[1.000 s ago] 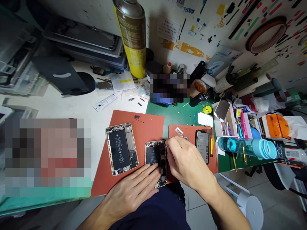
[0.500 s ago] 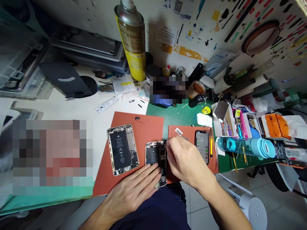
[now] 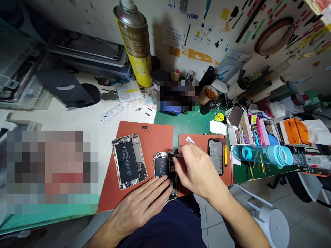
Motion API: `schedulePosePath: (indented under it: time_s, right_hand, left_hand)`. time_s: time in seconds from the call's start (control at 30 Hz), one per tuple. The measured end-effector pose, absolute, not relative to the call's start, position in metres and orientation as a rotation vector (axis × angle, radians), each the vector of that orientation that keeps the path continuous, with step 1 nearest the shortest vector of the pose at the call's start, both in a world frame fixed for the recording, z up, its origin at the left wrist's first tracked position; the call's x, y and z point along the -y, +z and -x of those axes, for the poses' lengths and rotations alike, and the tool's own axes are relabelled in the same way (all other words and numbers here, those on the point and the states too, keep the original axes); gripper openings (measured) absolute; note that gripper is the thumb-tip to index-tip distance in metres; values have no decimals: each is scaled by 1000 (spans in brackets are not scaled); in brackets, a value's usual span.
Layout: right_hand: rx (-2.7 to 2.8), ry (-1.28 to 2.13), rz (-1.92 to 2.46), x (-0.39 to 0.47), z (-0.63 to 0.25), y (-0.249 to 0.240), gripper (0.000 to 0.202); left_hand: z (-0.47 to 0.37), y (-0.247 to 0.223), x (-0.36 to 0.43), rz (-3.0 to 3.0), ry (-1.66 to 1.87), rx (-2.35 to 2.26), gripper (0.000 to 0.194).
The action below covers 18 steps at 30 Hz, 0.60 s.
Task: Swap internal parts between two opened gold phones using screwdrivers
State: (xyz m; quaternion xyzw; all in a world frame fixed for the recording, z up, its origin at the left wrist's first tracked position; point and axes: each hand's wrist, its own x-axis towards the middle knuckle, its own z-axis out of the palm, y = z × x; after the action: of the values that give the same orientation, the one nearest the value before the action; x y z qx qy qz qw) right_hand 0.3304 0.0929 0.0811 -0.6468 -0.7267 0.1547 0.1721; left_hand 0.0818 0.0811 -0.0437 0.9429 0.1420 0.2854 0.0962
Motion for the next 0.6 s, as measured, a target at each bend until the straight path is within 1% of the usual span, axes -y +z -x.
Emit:
schedulePosePath:
  time_s: [0.3, 0.47, 0.6]
  right_hand:
    - [2051, 398, 1825, -92, -329, 79, 11]
    - [2002, 396, 1860, -90, -330, 76, 9]
    - [2019, 370, 1836, -88, -329, 75, 7]
  left_hand:
    - [-83, -45, -79, -2797, 876, -433, 44]
    - [-84, -46, -78, -2821, 873, -451, 46]
    - [-85, -46, -78, -2831, 882, -459, 44]
